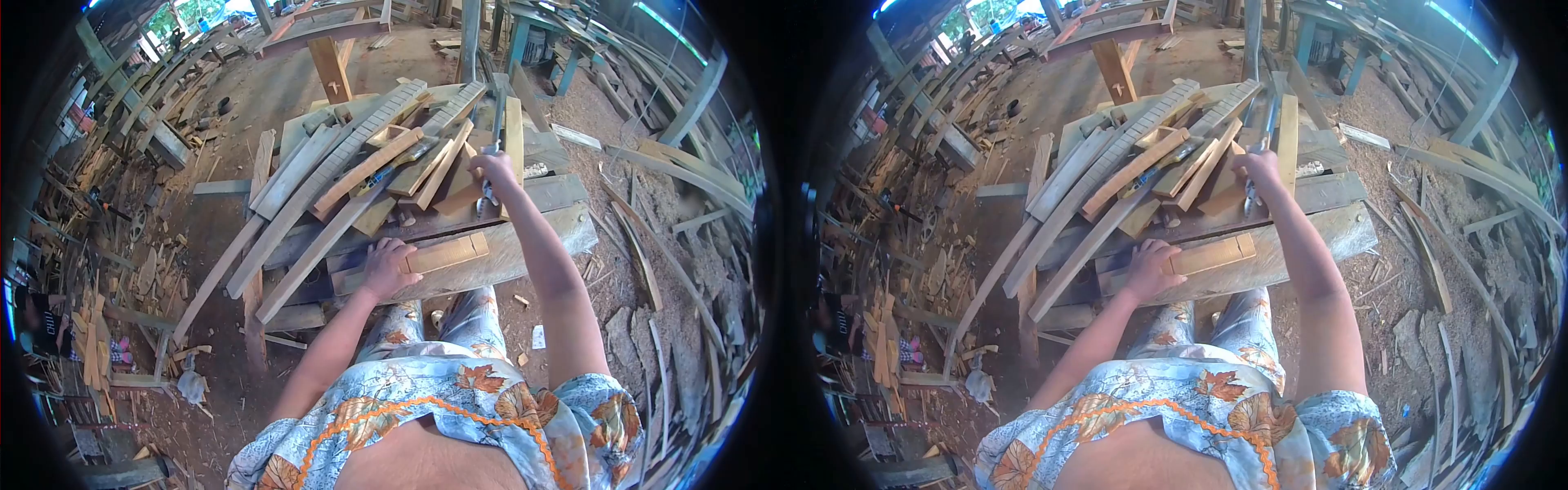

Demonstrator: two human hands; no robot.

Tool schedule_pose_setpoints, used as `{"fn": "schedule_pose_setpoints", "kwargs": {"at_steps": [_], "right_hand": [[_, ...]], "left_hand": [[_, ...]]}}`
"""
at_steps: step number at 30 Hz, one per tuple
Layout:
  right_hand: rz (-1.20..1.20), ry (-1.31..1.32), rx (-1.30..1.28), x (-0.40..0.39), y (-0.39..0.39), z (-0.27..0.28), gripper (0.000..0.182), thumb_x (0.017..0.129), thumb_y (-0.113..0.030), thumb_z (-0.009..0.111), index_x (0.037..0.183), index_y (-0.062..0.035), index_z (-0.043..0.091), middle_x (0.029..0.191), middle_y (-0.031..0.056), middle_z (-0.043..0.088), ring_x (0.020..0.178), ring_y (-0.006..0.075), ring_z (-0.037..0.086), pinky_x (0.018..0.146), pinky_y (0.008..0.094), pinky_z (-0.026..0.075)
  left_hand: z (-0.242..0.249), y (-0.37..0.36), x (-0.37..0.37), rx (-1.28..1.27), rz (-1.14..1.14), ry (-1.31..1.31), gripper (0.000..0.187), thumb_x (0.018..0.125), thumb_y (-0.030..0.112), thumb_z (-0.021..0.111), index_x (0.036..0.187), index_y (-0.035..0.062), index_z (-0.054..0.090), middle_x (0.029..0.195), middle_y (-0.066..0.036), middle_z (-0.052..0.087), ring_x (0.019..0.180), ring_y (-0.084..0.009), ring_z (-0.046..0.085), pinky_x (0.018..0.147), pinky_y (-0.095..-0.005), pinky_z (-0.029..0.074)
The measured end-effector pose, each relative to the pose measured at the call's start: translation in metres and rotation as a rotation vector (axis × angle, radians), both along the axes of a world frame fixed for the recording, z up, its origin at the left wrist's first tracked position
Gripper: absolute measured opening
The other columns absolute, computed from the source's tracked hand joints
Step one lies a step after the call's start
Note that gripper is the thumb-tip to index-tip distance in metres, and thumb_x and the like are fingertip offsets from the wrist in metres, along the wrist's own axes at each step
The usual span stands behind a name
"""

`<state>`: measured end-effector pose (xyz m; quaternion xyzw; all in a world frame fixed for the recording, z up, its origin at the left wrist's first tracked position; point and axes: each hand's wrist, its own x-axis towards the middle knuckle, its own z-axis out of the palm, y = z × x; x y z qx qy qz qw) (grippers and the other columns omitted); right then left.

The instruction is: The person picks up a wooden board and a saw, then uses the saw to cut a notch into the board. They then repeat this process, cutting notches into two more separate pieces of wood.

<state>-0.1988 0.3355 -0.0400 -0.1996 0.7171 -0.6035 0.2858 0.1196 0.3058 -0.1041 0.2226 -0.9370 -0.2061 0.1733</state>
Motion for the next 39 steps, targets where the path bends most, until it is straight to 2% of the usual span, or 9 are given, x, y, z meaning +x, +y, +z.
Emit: {"fn": "schedule_pose_setpoints", "kwargs": {"at_steps": [7, 9, 12, 17, 23, 25, 31, 35, 39], "right_hand": [[0.013, 0.106, 0.113, 0.010, 0.061, 0.031, 0.015, 0.057, -0.007, 0.072, 0.065, 0.0017, 0.064, 0.064, 0.0073, 0.059, 0.053, 0.0154, 0.055, 0.049, 0.0294, 0.041], [0.028, 0.129, 0.214, 0.014, 0.081, 0.036, 0.021, 0.057, -0.006, 0.072, 0.075, 0.0030, 0.064, 0.064, 0.0076, 0.059, 0.054, 0.0152, 0.055, 0.049, 0.0296, 0.041], [-0.031, 0.007, -0.079, 0.040, 0.119, 0.048, 0.029, 0.062, 0.002, 0.066, 0.089, 0.0052, 0.057, 0.059, 0.0077, 0.054, 0.050, 0.0165, 0.056, 0.045, 0.0288, 0.042], [-0.179, -0.081, -0.195, 0.079, 0.171, 0.025, 0.017, 0.066, 0.003, 0.065, 0.071, -0.0025, 0.049, 0.055, 0.0061, 0.052, 0.038, 0.0148, 0.049, 0.034, 0.0280, 0.038], [-0.326, -0.176, -0.175, 0.132, 0.195, -0.039, 0.022, 0.066, 0.005, 0.065, 0.076, -0.0048, 0.048, 0.059, 0.0042, 0.053, 0.042, 0.0146, 0.052, 0.038, 0.0283, 0.042], [-0.412, -0.312, -0.305, 0.149, 0.191, -0.041, 0.024, 0.067, 0.005, 0.066, 0.080, -0.0049, 0.048, 0.064, 0.0052, 0.056, 0.045, 0.0146, 0.054, 0.041, 0.0289, 0.043], [-0.226, -0.580, -0.332, 0.185, 0.169, -0.068, 0.022, 0.074, 0.005, 0.065, 0.087, -0.0044, 0.049, 0.072, 0.0084, 0.060, 0.055, 0.0178, 0.060, 0.046, 0.0287, 0.048], [-0.060, -0.363, -0.286, 0.190, 0.156, -0.065, 0.017, 0.079, -0.001, 0.067, 0.090, -0.0022, 0.055, 0.073, 0.0082, 0.061, 0.058, 0.0185, 0.062, 0.047, 0.0297, 0.051], [-0.208, -0.157, -0.302, 0.182, 0.178, -0.100, 0.022, 0.084, -0.012, 0.069, 0.095, -0.0041, 0.051, 0.073, 0.0074, 0.062, 0.053, 0.0167, 0.061, 0.046, 0.0289, 0.050]], "left_hand": [[-0.006, -0.002, 0.001, -0.055, -0.014, 0.125, 0.052, 0.053, 0.035, 0.079, 0.099, 0.0150, 0.065, 0.094, -0.002, 0.056, 0.098, -0.0251, 0.051, 0.082, -0.0447, 0.040], [-0.006, -0.001, 0.002, -0.041, -0.010, 0.112, 0.053, 0.052, 0.037, 0.080, 0.098, 0.0145, 0.066, 0.093, -0.003, 0.056, 0.098, -0.0252, 0.051, 0.083, -0.0443, 0.039], [0.001, 0.004, 0.009, 0.000, 0.004, 0.160, 0.051, 0.055, 0.032, 0.081, 0.098, 0.0108, 0.066, 0.090, -0.007, 0.057, 0.092, -0.0283, 0.055, 0.080, -0.0423, 0.043], [0.034, 0.017, 0.041, 0.114, 0.113, 0.133, 0.049, 0.062, 0.024, 0.082, 0.101, 0.0021, 0.064, 0.089, -0.012, 0.058, 0.084, -0.0311, 0.059, 0.074, -0.0389, 0.048], [0.033, 0.011, 0.080, 0.109, 0.165, 0.130, 0.051, 0.061, 0.022, 0.083, 0.101, -0.0012, 0.062, 0.087, -0.012, 0.058, 0.081, -0.0287, 0.060, 0.073, -0.0361, 0.048], [0.032, 0.011, 0.086, 0.151, 0.156, 0.145, 0.051, 0.061, 0.024, 0.084, 0.100, -0.0005, 0.062, 0.086, -0.013, 0.057, 0.081, -0.0304, 0.058, 0.072, -0.0383, 0.048], [0.038, 0.017, 0.082, 0.163, 0.123, 0.134, 0.054, 0.060, 0.019, 0.084, 0.104, -0.0035, 0.062, 0.088, -0.013, 0.058, 0.081, -0.0273, 0.060, 0.073, -0.0347, 0.048], [0.050, 0.021, 0.076, 0.179, 0.062, 0.197, 0.055, 0.060, 0.020, 0.084, 0.105, -0.0034, 0.062, 0.089, -0.013, 0.059, 0.082, -0.0272, 0.060, 0.073, -0.0351, 0.048], [0.061, 0.026, 0.060, 0.099, 0.020, 0.201, 0.053, 0.063, 0.024, 0.081, 0.105, -0.0008, 0.062, 0.089, -0.012, 0.057, 0.083, -0.0299, 0.059, 0.072, -0.0383, 0.048]]}}
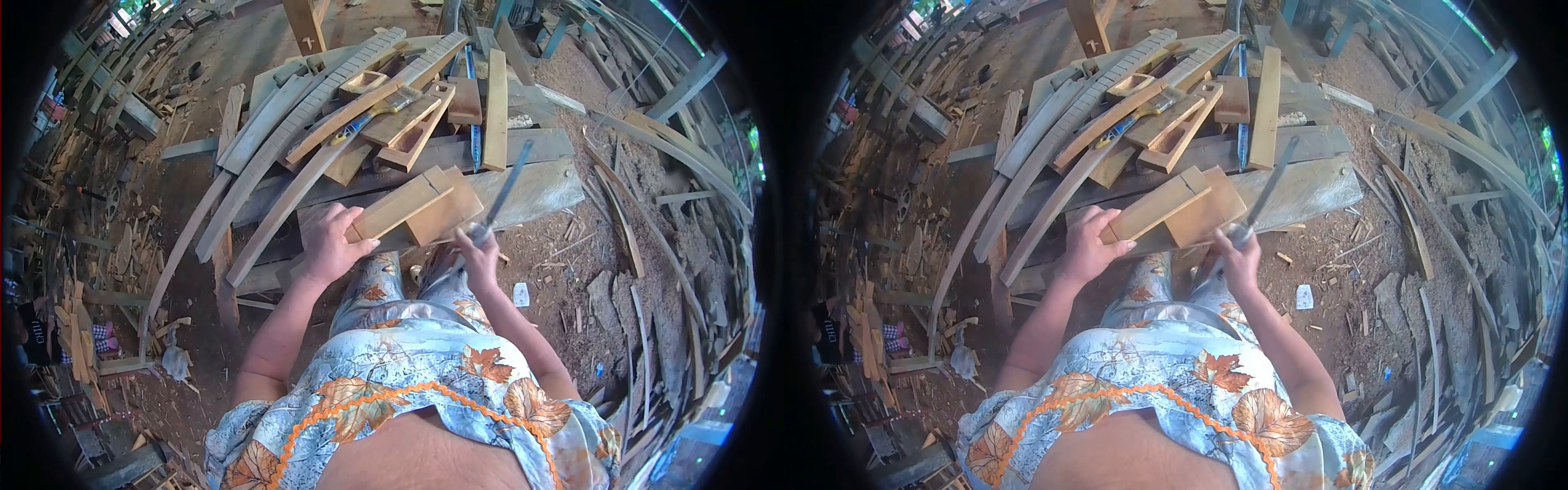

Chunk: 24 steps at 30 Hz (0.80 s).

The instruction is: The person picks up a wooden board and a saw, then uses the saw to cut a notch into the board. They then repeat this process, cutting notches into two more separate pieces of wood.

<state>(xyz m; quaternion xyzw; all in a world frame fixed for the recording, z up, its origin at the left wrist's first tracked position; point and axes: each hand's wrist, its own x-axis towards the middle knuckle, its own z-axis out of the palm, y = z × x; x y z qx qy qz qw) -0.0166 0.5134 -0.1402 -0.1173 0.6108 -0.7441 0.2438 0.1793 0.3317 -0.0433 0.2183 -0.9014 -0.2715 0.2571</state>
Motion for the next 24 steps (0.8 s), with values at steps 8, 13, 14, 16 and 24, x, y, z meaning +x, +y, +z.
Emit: {"fn": "schedule_pose_setpoints", "kwargs": {"at_steps": [8, 13, 14, 16, 24], "right_hand": [[0.061, 0.093, 0.110, -0.023, 0.060, 0.061, 0.023, 0.094, -0.027, 0.059, 0.090, -0.0055, 0.051, 0.062, 0.0044, 0.056, 0.043, 0.0113, 0.053, 0.039, 0.0234, 0.041], [0.090, 0.181, 0.149, -0.024, 0.076, 0.083, 0.019, 0.092, -0.016, 0.060, 0.101, -0.0054, 0.048, 0.073, 0.0034, 0.056, 0.048, 0.0085, 0.050, 0.042, 0.0216, 0.040], [0.084, 0.181, 0.145, -0.024, 0.079, 0.085, 0.019, 0.092, -0.016, 0.060, 0.101, -0.0054, 0.048, 0.073, 0.0034, 0.056, 0.048, 0.0085, 0.050, 0.042, 0.0216, 0.040], [0.111, 0.216, 0.224, -0.020, 0.081, 0.099, 0.018, 0.092, -0.013, 0.059, 0.104, -0.0049, 0.049, 0.074, 0.0023, 0.054, 0.052, 0.0064, 0.049, 0.044, 0.0208, 0.040], [0.157, 0.249, 0.347, -0.016, 0.085, 0.107, 0.031, 0.091, -0.015, 0.060, 0.117, -0.0014, 0.051, 0.075, -0.0020, 0.053, 0.055, 0.0041, 0.045, 0.049, 0.0213, 0.040]], "left_hand": [[-0.006, 0.018, -0.078, -0.114, -0.190, 0.000, 0.054, 0.064, 0.023, 0.080, 0.110, 0.0005, 0.062, 0.095, -0.013, 0.058, 0.091, -0.0305, 0.059, 0.079, -0.0389, 0.048], [-0.019, 0.021, -0.132, -0.057, -0.266, 0.067, 0.073, 0.061, 0.023, 0.081, 0.124, 0.0062, 0.051, 0.107, -0.015, 0.061, 0.095, -0.0319, 0.060, 0.084, -0.0378, 0.048], [-0.019, 0.021, -0.140, -0.025, -0.262, -0.013, 0.077, 0.060, 0.023, 0.082, 0.128, 0.0083, 0.047, 0.109, -0.016, 0.061, 0.096, -0.0315, 0.060, 0.085, -0.0382, 0.048], [-0.023, 0.022, -0.154, 0.003, -0.262, -0.097, 0.082, 0.060, 0.024, 0.082, 0.131, 0.0105, 0.043, 0.112, -0.016, 0.062, 0.097, -0.0312, 0.060, 0.086, -0.0386, 0.048], [-0.017, 0.024, -0.157, -0.215, -0.153, -0.193, 0.077, 0.062, 0.033, 0.081, 0.127, 0.0106, 0.047, 0.113, -0.010, 0.058, 0.109, -0.0275, 0.051, 0.093, -0.0411, 0.040]]}}
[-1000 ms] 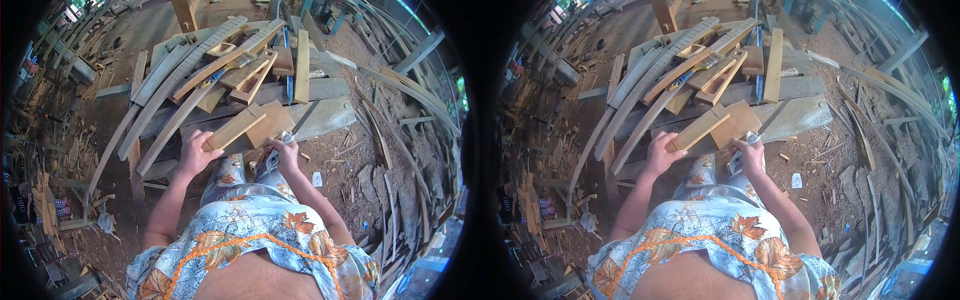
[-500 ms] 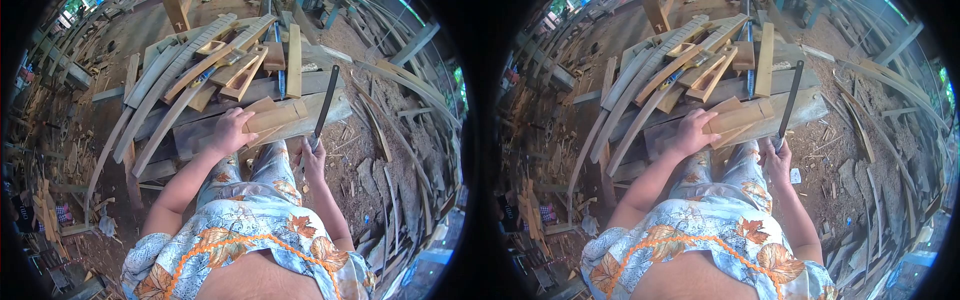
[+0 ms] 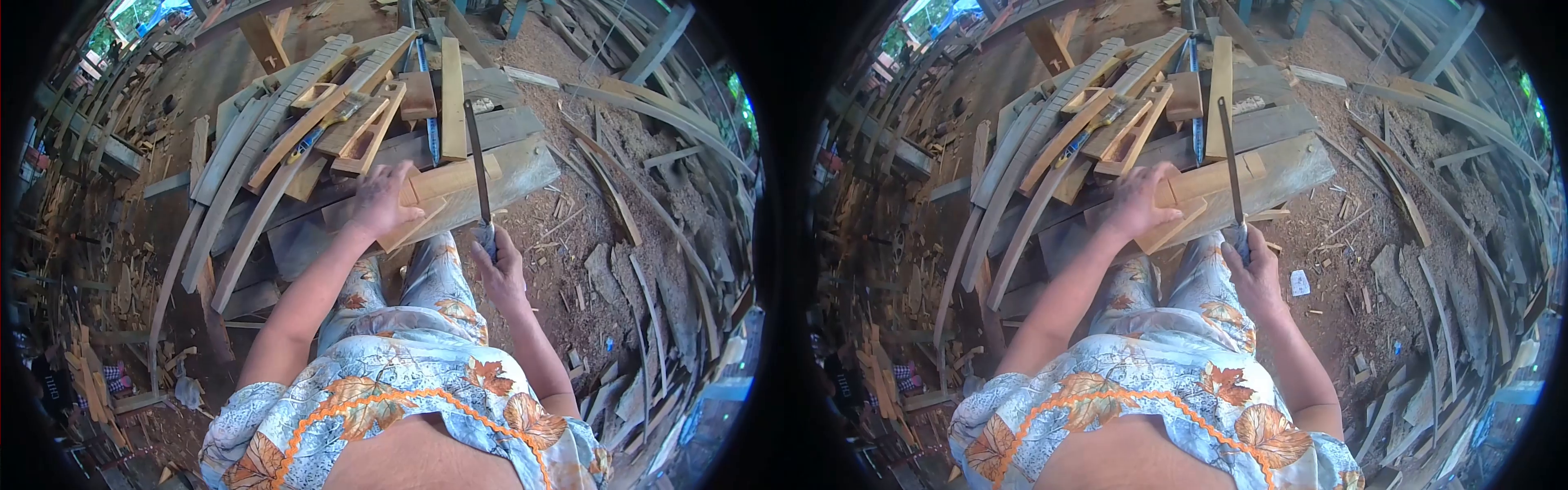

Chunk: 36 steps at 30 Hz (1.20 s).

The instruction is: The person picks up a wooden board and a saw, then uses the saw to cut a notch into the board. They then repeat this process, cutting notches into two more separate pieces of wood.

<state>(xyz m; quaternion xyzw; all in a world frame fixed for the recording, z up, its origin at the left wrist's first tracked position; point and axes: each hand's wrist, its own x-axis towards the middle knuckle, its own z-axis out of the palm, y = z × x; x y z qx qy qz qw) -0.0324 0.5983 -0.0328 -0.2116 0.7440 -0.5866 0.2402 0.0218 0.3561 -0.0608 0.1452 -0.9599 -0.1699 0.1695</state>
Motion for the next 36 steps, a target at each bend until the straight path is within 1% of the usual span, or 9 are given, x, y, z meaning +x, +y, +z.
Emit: {"fn": "schedule_pose_setpoints", "kwargs": {"at_steps": [2, 3, 7, 10, 14, 17, 25, 31, 36], "right_hand": [[0.055, 0.110, 0.032, 0.002, 0.001, -0.001, 0.031, 0.092, -0.015, 0.060, 0.118, -0.0012, 0.052, 0.076, -0.0024, 0.054, 0.057, 0.0038, 0.046, 0.051, 0.0212, 0.040], [0.081, 0.217, 0.049, 0.000, 0.000, -0.009, 0.033, 0.090, -0.017, 0.061, 0.118, -0.0007, 0.052, 0.074, 0.0100, 0.061, 0.059, 0.0170, 0.058, 0.056, 0.0316, 0.046], [0.134, 0.371, 0.137, 0.003, -0.005, -0.020, 0.023, 0.091, -0.016, 0.058, 0.110, -0.0035, 0.054, 0.074, 0.0212, 0.061, 0.071, 0.0383, 0.064, 0.060, 0.0406, 0.048], [0.117, 0.390, 0.126, 0.005, -0.009, -0.025, 0.023, 0.091, -0.016, 0.057, 0.111, -0.0044, 0.054, 0.074, 0.0221, 0.061, 0.071, 0.0390, 0.064, 0.060, 0.0410, 0.048], [0.087, 0.342, 0.090, 0.007, -0.006, -0.028, 0.023, 0.093, -0.015, 0.056, 0.112, -0.0038, 0.054, 0.070, 0.0154, 0.061, 0.061, 0.0288, 0.063, 0.056, 0.0355, 0.047], [-0.037, 0.175, -0.080, 0.007, 0.001, -0.029, 0.020, 0.096, -0.012, 0.052, 0.113, -0.0043, 0.055, 0.072, -0.0015, 0.055, 0.054, 0.0031, 0.048, 0.047, 0.0183, 0.040], [-0.234, 0.011, -0.220, -0.010, 0.031, -0.046, 0.018, 0.097, -0.016, 0.051, 0.111, -0.0054, 0.055, 0.072, -0.0001, 0.054, 0.052, 0.0039, 0.048, 0.045, 0.0191, 0.039], [-0.268, 0.039, -0.193, -0.017, 0.044, -0.057, 0.018, 0.096, -0.016, 0.052, 0.110, -0.0045, 0.055, 0.072, 0.0003, 0.055, 0.051, 0.0041, 0.048, 0.044, 0.0195, 0.039], [-0.240, 0.016, -0.185, -0.018, 0.043, -0.063, 0.018, 0.096, -0.016, 0.052, 0.110, -0.0041, 0.054, 0.073, 0.0009, 0.055, 0.051, 0.0041, 0.048, 0.044, 0.0197, 0.039]], "left_hand": [[-0.003, 0.000, 0.010, -0.027, 0.018, -0.046, 0.073, 0.063, 0.034, 0.080, 0.125, 0.0106, 0.049, 0.112, -0.010, 0.056, 0.110, -0.0276, 0.049, 0.094, -0.0418, 0.039], [-0.005, 0.000, 0.014, -0.050, 0.042, -0.088, 0.070, 0.064, 0.034, 0.080, 0.124, 0.0107, 0.051, 0.112, -0.009, 0.054, 0.111, -0.0276, 0.047, 0.094, -0.0425, 0.038], [-0.019, -0.004, 0.011, 0.033, 0.030, 0.016, 0.065, 0.065, 0.035, 0.079, 0.120, 0.0101, 0.055, 0.109, -0.008, 0.052, 0.111, -0.0276, 0.046, 0.096, -0.0450, 0.035], [-0.006, 0.001, 0.012, 0.081, 0.026, -0.050, 0.070, 0.067, 0.036, 0.078, 0.125, 0.0081, 0.051, 0.114, -0.010, 0.051, 0.113, -0.0283, 0.044, 0.098, -0.0487, 0.033], [0.013, 0.042, 0.020, -0.101, 0.063, -0.033, 0.071, 0.073, 0.036, 0.074, 0.130, 0.0055, 0.047, 0.126, -0.014, 0.046, 0.129, -0.0310, 0.032, 0.107, -0.0509, 0.024], [0.009, 0.082, 0.040, -0.057, -0.182, -0.031, 0.063, 0.079, 0.038, 0.067, 0.128, 0.0033, 0.048, 0.132, -0.015, 0.042, 0.137, -0.0353, 0.024, 0.112, -0.0551, 0.016], [-0.026, 0.095, 0.080, 0.185, -0.384, -0.004, 0.045, 0.078, 0.032, 0.069, 0.110, 0.0029, 0.061, 0.116, -0.014, 0.056, 0.127, -0.0346, 0.041, 0.108, -0.0507, 0.028], [-0.018, 0.064, 0.114, 0.444, -0.077, 0.142, 0.035, 0.075, 0.015, 0.071, 0.106, 0.0021, 0.063, 0.100, -0.014, 0.064, 0.092, -0.0285, 0.062, 0.078, -0.0360, 0.049], [-0.029, 0.056, 0.142, 0.539, 0.106, 0.136, 0.032, 0.077, 0.017, 0.070, 0.104, 0.0011, 0.061, 0.100, -0.016, 0.063, 0.093, -0.0330, 0.060, 0.081, -0.0384, 0.049]]}}
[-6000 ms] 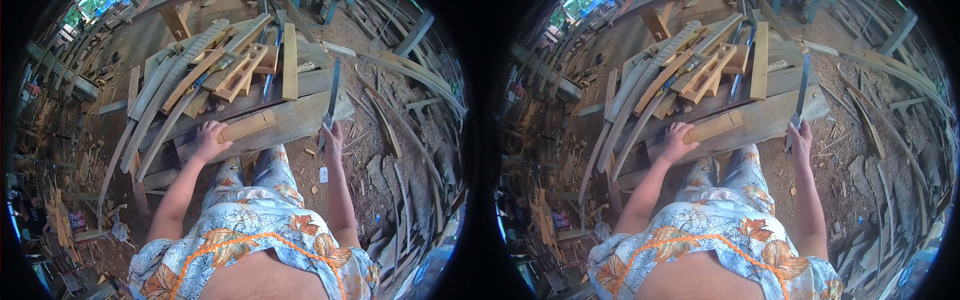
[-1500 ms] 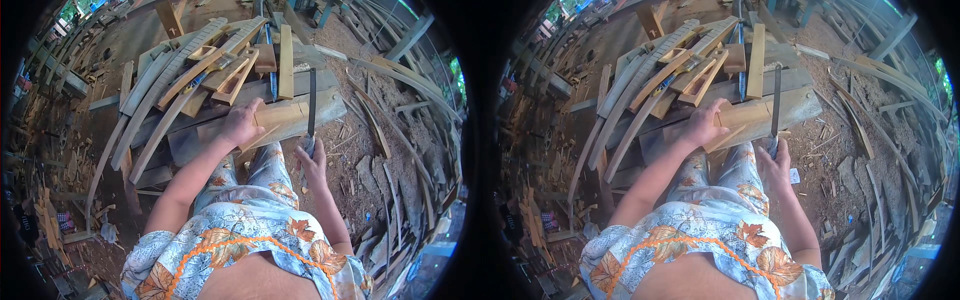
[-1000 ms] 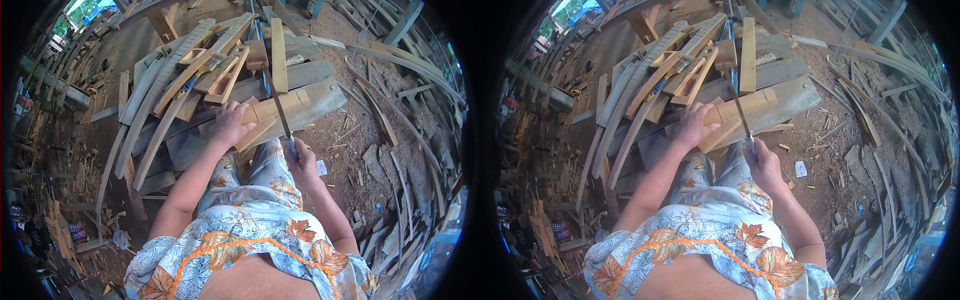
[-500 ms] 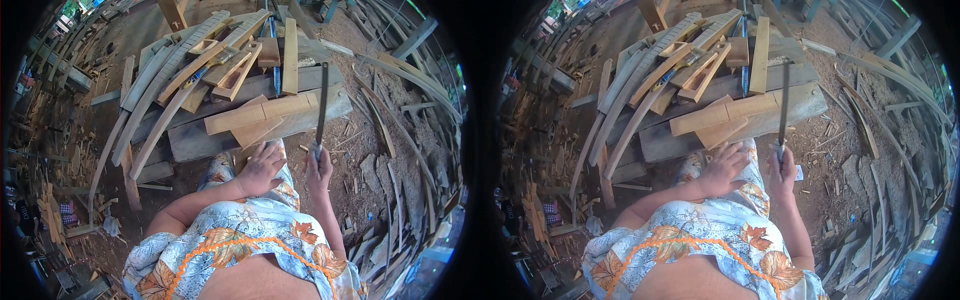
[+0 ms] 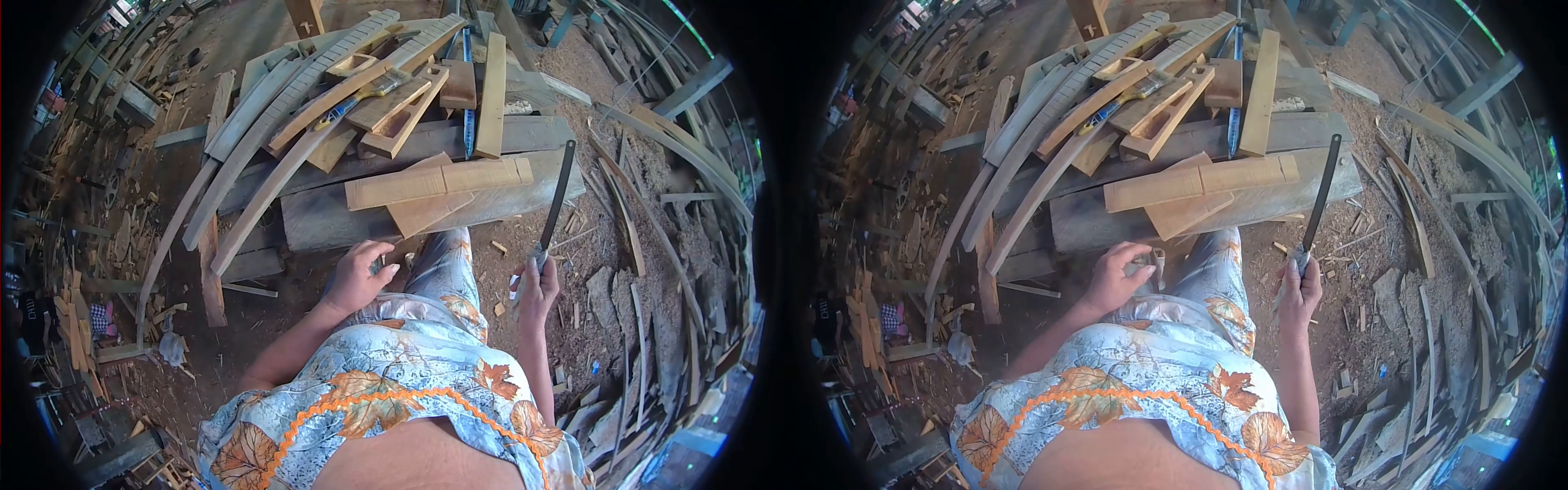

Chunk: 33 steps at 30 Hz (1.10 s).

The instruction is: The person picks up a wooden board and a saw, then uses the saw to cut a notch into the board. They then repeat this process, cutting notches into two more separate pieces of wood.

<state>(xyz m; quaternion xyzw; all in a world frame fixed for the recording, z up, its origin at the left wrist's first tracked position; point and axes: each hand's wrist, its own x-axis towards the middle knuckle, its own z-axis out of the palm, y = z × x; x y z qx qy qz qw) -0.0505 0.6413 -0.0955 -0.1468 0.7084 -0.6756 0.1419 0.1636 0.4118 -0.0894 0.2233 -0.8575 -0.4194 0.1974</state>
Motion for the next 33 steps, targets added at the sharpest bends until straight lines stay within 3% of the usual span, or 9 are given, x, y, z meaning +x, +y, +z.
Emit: {"fn": "schedule_pose_setpoints", "kwargs": {"at_steps": [6, 10, 12, 13, 14, 17, 21, 31, 33], "right_hand": [[0.034, -0.037, 0.064, 0.004, -0.011, 0.008, 0.022, 0.093, -0.015, 0.057, 0.112, -0.0039, 0.054, 0.077, -0.0010, 0.055, 0.055, 0.0042, 0.048, 0.047, 0.0199, 0.039], [0.129, -0.057, 0.088, 0.010, -0.020, 0.025, 0.030, 0.091, -0.011, 0.059, 0.119, -0.0034, 0.054, 0.079, -0.0020, 0.054, 0.058, 0.0045, 0.047, 0.051, 0.0208, 0.040], [0.211, 0.114, 0.193, 0.012, -0.028, 0.025, 0.029, 0.092, -0.012, 0.058, 0.119, -0.0040, 0.054, 0.079, -0.0030, 0.054, 0.060, 0.0046, 0.047, 0.053, 0.0226, 0.042], [0.228, 0.093, 0.273, 0.019, -0.036, 0.043, 0.026, 0.092, -0.014, 0.057, 0.116, -0.0049, 0.055, 0.074, 0.0045, 0.061, 0.059, 0.0151, 0.058, 0.055, 0.0305, 0.046], [0.211, 0.090, 0.268, 0.019, -0.040, 0.041, 0.026, 0.092, -0.014, 0.057, 0.116, -0.0049, 0.055, 0.074, 0.0045, 0.061, 0.059, 0.0151, 0.058, 0.055, 0.0305, 0.046], [0.290, 0.395, 0.432, 0.023, -0.049, 0.034, 0.018, 0.092, -0.018, 0.054, 0.104, -0.0050, 0.054, 0.068, 0.0236, 0.059, 0.069, 0.0431, 0.061, 0.058, 0.0478, 0.047], [0.331, 0.573, 0.507, 0.023, -0.062, 0.027, 0.014, 0.090, -0.016, 0.053, 0.094, -0.0040, 0.047, 0.064, 0.0217, 0.059, 0.062, 0.0423, 0.060, 0.054, 0.0514, 0.046], [0.410, 0.528, 0.630, 0.025, -0.080, 0.013, 0.017, 0.091, -0.019, 0.052, 0.096, -0.0045, 0.047, 0.064, 0.0249, 0.058, 0.067, 0.0449, 0.059, 0.058, 0.0530, 0.045], [0.372, 0.575, 0.624, 0.027, -0.081, 0.013, 0.013, 0.087, -0.015, 0.052, 0.088, -0.0043, 0.046, 0.060, 0.0221, 0.058, 0.061, 0.0427, 0.060, 0.056, 0.0515, 0.048]], "left_hand": [[0.010, -0.003, -0.014, -0.053, -0.039, 0.029, 0.032, 0.078, 0.016, 0.069, 0.105, 0.0020, 0.061, 0.100, -0.014, 0.062, 0.094, -0.0326, 0.059, 0.081, -0.0393, 0.048], [0.038, -0.017, -0.060, -0.350, -0.054, 0.075, 0.040, 0.075, 0.016, 0.071, 0.110, 0.0016, 0.059, 0.104, -0.014, 0.058, 0.103, -0.0332, 0.052, 0.091, -0.0408, 0.042], [0.042, -0.026, -0.087, -0.581, -0.031, 0.036, 0.048, 0.073, 0.021, 0.073, 0.115, 0.0016, 0.056, 0.112, -0.013, 0.054, 0.110, -0.0322, 0.048, 0.095, -0.0421, 0.039], [0.041, -0.030, -0.099, -0.585, -0.048, 0.039, 0.048, 0.073, 0.021, 0.073, 0.115, 0.0016, 0.056, 0.112, -0.013, 0.054, 0.110, -0.0322, 0.048, 0.095, -0.0421, 0.039], [0.038, -0.033, -0.109, -0.596, -0.039, -0.008, 0.053, 0.072, 0.022, 0.073, 0.117, 0.0019, 0.055, 0.114, -0.013, 0.053, 0.112, -0.0319, 0.047, 0.097, -0.0424, 0.037], [0.023, -0.041, -0.129, -0.582, -0.045, -0.074, 0.058, 0.071, 0.025, 0.074, 0.120, 0.0029, 0.053, 0.116, -0.013, 0.052, 0.113, -0.0316, 0.045, 0.098, -0.0427, 0.036], [0.006, -0.046, -0.137, -0.525, -0.023, -0.082, 0.059, 0.070, 0.028, 0.075, 0.120, 0.0040, 0.053, 0.112, -0.012, 0.052, 0.111, -0.0304, 0.045, 0.096, -0.0464, 0.035], [0.008, -0.047, -0.137, -0.525, -0.043, -0.085, 0.057, 0.071, 0.030, 0.074, 0.119, 0.0062, 0.055, 0.110, -0.011, 0.052, 0.108, -0.0306, 0.045, 0.093, -0.0466, 0.035], [0.008, -0.047, -0.137, -0.578, -0.028, -0.063, 0.056, 0.071, 0.027, 0.075, 0.118, 0.0045, 0.055, 0.106, -0.011, 0.053, 0.104, -0.0311, 0.047, 0.092, -0.0429, 0.038]]}}
